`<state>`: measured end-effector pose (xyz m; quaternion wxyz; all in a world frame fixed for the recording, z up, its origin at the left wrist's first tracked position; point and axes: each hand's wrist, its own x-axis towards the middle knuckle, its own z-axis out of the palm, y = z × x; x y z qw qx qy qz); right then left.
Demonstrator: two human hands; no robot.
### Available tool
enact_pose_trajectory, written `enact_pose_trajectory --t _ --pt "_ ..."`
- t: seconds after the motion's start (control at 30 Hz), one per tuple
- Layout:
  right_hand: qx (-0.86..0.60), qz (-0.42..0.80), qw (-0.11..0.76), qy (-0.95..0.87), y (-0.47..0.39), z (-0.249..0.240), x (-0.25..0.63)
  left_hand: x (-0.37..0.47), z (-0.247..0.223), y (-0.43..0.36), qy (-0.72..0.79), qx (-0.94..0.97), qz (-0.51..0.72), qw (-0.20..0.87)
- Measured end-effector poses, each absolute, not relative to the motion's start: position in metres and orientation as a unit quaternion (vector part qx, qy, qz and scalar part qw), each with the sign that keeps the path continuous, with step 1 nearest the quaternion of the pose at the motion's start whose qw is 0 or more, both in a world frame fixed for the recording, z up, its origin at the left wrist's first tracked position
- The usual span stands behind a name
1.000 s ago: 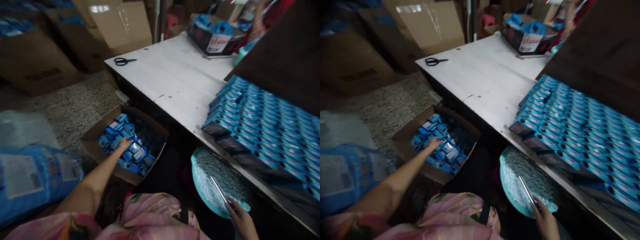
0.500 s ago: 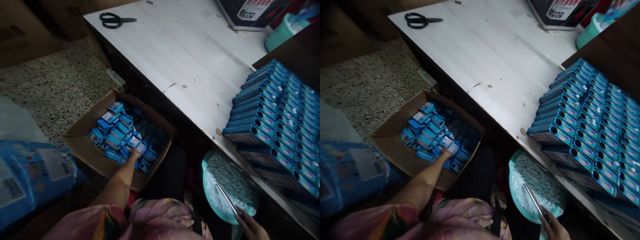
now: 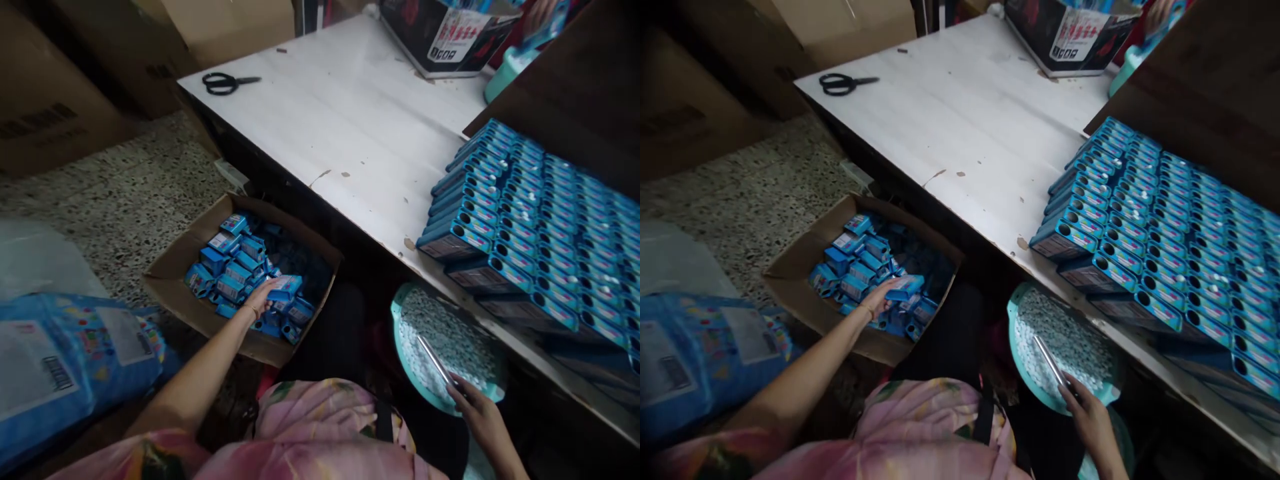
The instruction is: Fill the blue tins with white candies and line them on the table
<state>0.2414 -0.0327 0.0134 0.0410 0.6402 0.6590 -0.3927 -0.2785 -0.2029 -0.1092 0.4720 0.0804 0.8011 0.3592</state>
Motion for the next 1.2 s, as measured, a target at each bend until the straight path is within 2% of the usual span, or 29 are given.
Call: enact_pose_trajectory --t 0.2,0.27,0.37,0.47,0.63,0.8,0.93,1.07,1.2 --pt "0.607 -0.386 -0.007 0.694 -0.025 -0.003 0.260 -0.234 -0.016 -0.190 0.664 0.123 0.498 0.545" --pt "0.596 -0.373 -0.036 0.710 -0.024 -0.003 0.265 -0.212 0.006 -0.185 0.622 0.174 0.508 0.570" --pt "0.589 -0.369 -0.062 0.716 -0.026 0.001 0.274 -0.187 0.024 -0.179 0.602 0.315 0.452 0.578" --pt "0.595 -0.362 -0.078 0.713 -0.031 0.007 0.283 -0.176 0.027 -0.170 0.610 0.466 0.348 0.538" --pt "0.582 -0.332 -0.098 0.736 -0.035 0.012 0.293 -0.172 0.020 -0.148 0.632 0.572 0.221 0.474" --pt "0.576 -0.252 -0.030 0.777 -0.031 0.016 0.288 -0.153 0.005 -0.126 0.641 0.621 0.116 0.435" --pt "0.566 -0.150 0.051 0.809 -0.026 0.027 0.289 -0.137 0.001 -0.117 0.618 0.671 0.096 0.398" --pt "0.555 -0.092 0.112 0.819 -0.018 0.029 0.298 -0.132 0.015 -0.112 0.603 0.650 0.160 0.434" --pt "0.561 -0.137 0.120 0.807 -0.006 0.005 0.266 -0.119 0.032 -0.105 0.599 0.551 0.265 0.516"
